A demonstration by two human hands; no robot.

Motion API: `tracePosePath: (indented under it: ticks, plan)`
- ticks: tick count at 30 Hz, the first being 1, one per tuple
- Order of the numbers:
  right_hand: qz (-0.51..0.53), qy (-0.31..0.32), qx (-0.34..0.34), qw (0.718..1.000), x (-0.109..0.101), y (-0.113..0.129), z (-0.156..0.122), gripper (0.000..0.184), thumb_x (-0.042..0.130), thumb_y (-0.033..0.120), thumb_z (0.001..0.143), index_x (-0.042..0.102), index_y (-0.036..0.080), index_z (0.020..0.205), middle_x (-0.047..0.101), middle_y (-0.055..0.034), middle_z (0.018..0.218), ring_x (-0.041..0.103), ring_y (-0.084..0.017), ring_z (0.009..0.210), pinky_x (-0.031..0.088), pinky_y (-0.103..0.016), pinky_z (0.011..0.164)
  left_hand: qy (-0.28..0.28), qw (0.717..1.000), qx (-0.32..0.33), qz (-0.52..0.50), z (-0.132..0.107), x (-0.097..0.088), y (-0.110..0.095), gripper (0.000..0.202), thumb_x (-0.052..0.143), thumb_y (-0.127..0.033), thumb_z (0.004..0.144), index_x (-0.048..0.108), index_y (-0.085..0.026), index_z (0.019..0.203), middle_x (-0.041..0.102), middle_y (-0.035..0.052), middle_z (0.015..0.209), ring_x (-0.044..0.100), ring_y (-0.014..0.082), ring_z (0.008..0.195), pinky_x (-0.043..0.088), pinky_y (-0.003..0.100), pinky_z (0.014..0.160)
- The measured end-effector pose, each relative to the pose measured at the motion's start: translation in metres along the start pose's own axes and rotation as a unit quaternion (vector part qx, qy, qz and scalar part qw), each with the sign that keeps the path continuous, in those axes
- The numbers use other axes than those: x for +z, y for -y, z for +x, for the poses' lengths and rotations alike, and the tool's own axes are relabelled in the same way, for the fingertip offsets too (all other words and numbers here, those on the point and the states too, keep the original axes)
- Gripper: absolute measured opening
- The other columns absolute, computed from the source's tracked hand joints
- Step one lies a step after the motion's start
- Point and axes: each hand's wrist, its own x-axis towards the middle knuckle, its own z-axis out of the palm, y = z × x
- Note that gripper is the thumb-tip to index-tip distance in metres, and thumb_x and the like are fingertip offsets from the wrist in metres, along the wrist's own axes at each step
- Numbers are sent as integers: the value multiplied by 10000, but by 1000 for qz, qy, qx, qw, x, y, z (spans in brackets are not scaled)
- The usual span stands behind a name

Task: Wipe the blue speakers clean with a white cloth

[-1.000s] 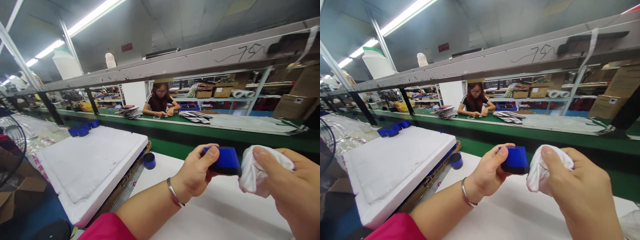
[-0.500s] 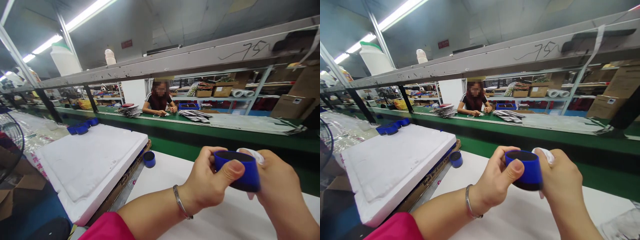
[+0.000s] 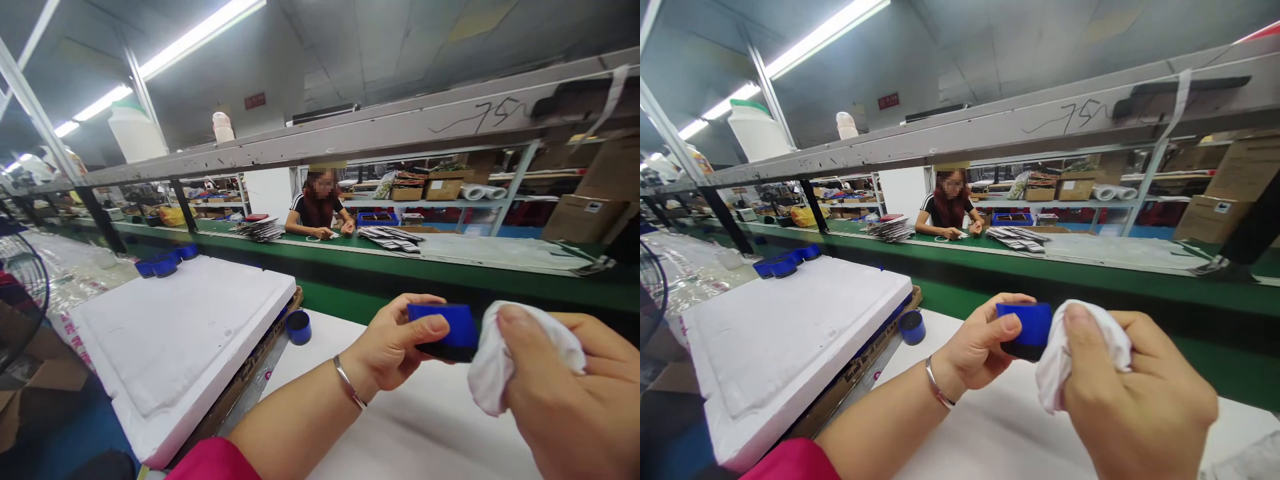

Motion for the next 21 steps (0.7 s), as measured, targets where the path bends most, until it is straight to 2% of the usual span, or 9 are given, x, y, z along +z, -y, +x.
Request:
tracePosePath:
  ticks: [2,4,8,11,14,18,21]
  plan:
    - [-20,-26,-33,999,-1,9,-4,345,608,634,850,604,292,798,605,-23,659,572,-253,626,488,-413,675,7,1000,5,9,0,4,4,770,1082,-361,442,738,-184,1108,684,34,1001,625,168,871,476,329,844]
    - [-57,-28,-30,998,-3,13,1,322,579,614,832,564,302,753,591,-17,636,566,-255,618,468,-413,673,22,1000,4,12,-1,6,9,767,1087,-321,420,754,-179,1096,684,34,996,611,169,890,469,348,897]
    - [-55,70,96,991,-9,13,21,299,580,574,826,548,296,721,538,4,492,540,-245,497,438,-398,580,22,999,-26,5,0,5,18,726,1074,-386,475,778,-174,1103,699,70,1064,626,201,934,482,374,910]
    - [-46,99,117,987,-15,17,28,296,564,537,888,541,283,737,501,19,426,491,-230,417,385,-390,520,23,999,-43,-15,2,0,21,703,1026,-500,557,782,-177,1133,717,107,1091,654,269,982,519,417,878]
    - [-34,82,128,988,-17,21,28,311,564,532,890,533,281,709,488,13,414,457,-217,415,342,-375,484,42,997,-47,-41,5,-3,22,661,986,-512,613,785,-174,1144,739,138,1114,663,309,1024,527,452,893]
    - [0,47,158,986,-16,18,28,300,620,552,818,578,286,685,465,4,406,497,-232,474,414,-373,528,43,995,-61,-62,6,0,21,706,1010,-542,546,794,-170,1105,737,123,1073,655,291,972,522,465,885]
    - [-8,21,99,995,-12,17,17,284,627,559,796,594,288,721,535,-2,500,514,-226,527,434,-371,574,14,997,-51,-50,5,5,20,756,1034,-571,502,784,-167,1090,723,96,1049,641,259,959,524,443,889]
